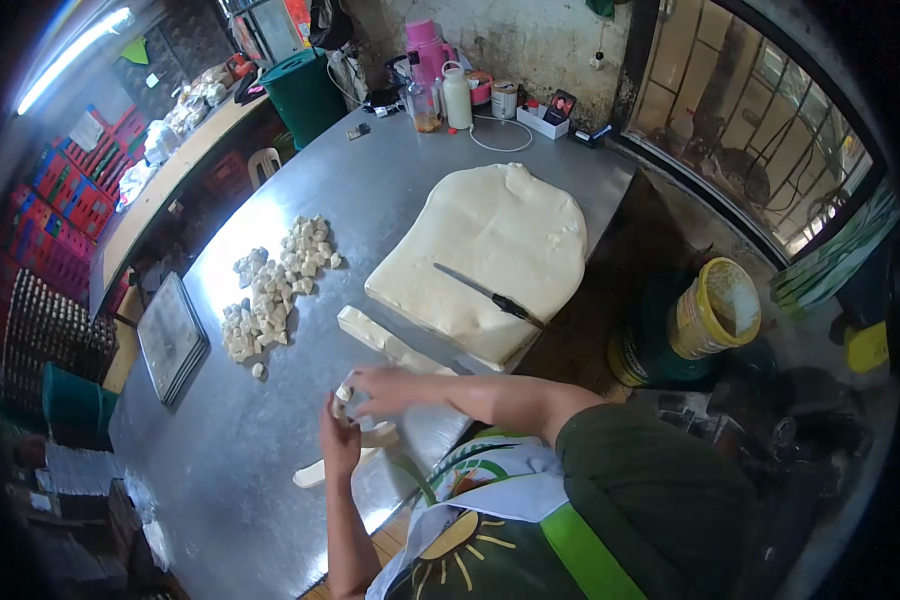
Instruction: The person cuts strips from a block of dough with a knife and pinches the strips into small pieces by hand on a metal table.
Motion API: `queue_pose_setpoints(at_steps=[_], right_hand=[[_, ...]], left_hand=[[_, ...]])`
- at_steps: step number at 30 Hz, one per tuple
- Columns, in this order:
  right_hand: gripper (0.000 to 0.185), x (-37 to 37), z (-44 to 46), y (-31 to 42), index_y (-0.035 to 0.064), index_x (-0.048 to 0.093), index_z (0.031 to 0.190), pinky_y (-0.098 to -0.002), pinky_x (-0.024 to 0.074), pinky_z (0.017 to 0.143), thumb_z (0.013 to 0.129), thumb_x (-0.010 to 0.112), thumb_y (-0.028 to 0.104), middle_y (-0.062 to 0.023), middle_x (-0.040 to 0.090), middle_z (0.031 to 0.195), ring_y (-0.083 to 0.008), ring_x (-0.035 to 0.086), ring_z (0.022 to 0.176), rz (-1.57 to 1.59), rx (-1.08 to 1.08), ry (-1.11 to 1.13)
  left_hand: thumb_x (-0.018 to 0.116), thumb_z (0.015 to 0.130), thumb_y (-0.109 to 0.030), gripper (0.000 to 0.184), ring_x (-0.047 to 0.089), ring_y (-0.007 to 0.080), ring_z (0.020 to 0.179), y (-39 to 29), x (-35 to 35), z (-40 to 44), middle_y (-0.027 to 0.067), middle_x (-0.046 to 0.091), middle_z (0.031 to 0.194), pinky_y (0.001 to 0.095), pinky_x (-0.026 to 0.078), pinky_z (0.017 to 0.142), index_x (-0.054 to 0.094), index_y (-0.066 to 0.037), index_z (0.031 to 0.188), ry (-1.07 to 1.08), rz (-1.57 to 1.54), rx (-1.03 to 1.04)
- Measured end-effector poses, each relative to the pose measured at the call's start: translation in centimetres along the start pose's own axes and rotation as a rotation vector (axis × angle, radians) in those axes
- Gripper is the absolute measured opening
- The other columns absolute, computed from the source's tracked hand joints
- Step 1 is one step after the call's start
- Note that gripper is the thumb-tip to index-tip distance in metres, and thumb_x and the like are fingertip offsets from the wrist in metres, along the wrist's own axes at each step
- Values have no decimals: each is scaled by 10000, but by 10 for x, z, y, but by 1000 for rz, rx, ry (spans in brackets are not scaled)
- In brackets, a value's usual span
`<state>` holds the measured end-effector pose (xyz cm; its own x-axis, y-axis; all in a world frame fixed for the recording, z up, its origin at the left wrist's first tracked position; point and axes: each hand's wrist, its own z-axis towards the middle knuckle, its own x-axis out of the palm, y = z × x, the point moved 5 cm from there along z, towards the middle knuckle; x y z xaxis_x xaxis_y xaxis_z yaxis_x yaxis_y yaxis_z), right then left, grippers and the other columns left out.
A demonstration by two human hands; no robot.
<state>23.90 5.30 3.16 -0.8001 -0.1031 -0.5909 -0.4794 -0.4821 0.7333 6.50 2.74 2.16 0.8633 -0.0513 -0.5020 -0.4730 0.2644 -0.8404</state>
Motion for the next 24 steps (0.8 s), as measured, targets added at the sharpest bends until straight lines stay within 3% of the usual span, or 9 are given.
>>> queue_pose_setpoints(at_steps=[5, 9, 12, 13, 16, 17, 19, 21, 24], right_hand=[[365, -2, 4, 43, 46, 635, 1066, -459, 498, 863, 855, 646, 344, -186, 642, 1000, -383, 634, 969, 75, -97, 143], [396, -24, 21, 32, 38, 634, 1070, -485, 480, 898, 862, 621, 375, -221, 648, 1025, -403, 628, 1002, 57, 117, 73], [406, -5, 18, -29, 42, 632, 1070, -486, 483, 889, 859, 624, 389, -224, 647, 1026, -399, 630, 1006, -3, 381, 208], [402, 2, 11, -63, 42, 627, 1052, -480, 492, 868, 856, 643, 394, -206, 644, 1040, -398, 632, 993, 83, 468, 188], [401, 24, -4, -96, 43, 616, 1014, -468, 511, 827, 851, 680, 404, -169, 636, 1069, -397, 637, 967, 269, 631, 161], [401, 24, -6, -68, 44, 610, 1020, -471, 514, 813, 851, 678, 401, -169, 640, 1048, -393, 641, 957, 159, 387, 108], [401, 8, -2, -5, 46, 598, 1031, -477, 521, 785, 851, 672, 397, -171, 646, 1006, -385, 649, 938, -78, -113, -15], [405, -4, 10, 14, 46, 595, 1043, -478, 521, 789, 854, 666, 397, -174, 649, 1002, -384, 649, 940, -15, -130, -6], [413, 1, 12, 39, 46, 588, 1066, -480, 520, 798, 860, 652, 398, -181, 655, 993, -381, 649, 944, 152, -158, 48]], left_hand=[[561, 904, -25, 214, 639, 260, 764, -56, 0, 14, 152, 696, 878, 386, 509, 749, 666, -10, 1089, -238, -194, 219], [572, 882, 16, 280, 638, 306, 764, -31, 12, 19, 141, 701, 916, 408, 512, 765, 642, -16, 1151, -21, 60, -64], [547, 892, 18, 276, 643, 277, 788, -46, 28, 0, 123, 700, 927, 389, 511, 763, 638, -24, 1150, 509, 579, -237], [547, 892, 18, 276, 643, 277, 788, -42, 31, 1, 123, 700, 927, 389, 511, 763, 638, -24, 1150, 516, 579, -229], [560, 903, -28, 194, 639, 224, 790, -23, 16, -5, 119, 696, 900, 365, 504, 745, 653, -5, 1072, 158, -345, -203], [560, 903, -28, 194, 639, 224, 790, -22, 17, -8, 119, 696, 900, 365, 504, 745, 653, -5, 1072, 158, -345, -211], [597, 894, -51, 164, 632, 180, 783, -43, 10, 3, 126, 691, 891, 333, 497, 736, 653, 8, 1037, -80, -27, 142], [615, 890, -63, 155, 628, 158, 779, -48, 8, 16, 129, 688, 886, 317, 494, 731, 652, 14, 1019, -194, 126, 328], [672, 850, -57, 208, 642, 160, 816, -18, 4, 24, 140, 687, 896, 306, 496, 760, 649, 32, 1037, 33, -134, 91]])
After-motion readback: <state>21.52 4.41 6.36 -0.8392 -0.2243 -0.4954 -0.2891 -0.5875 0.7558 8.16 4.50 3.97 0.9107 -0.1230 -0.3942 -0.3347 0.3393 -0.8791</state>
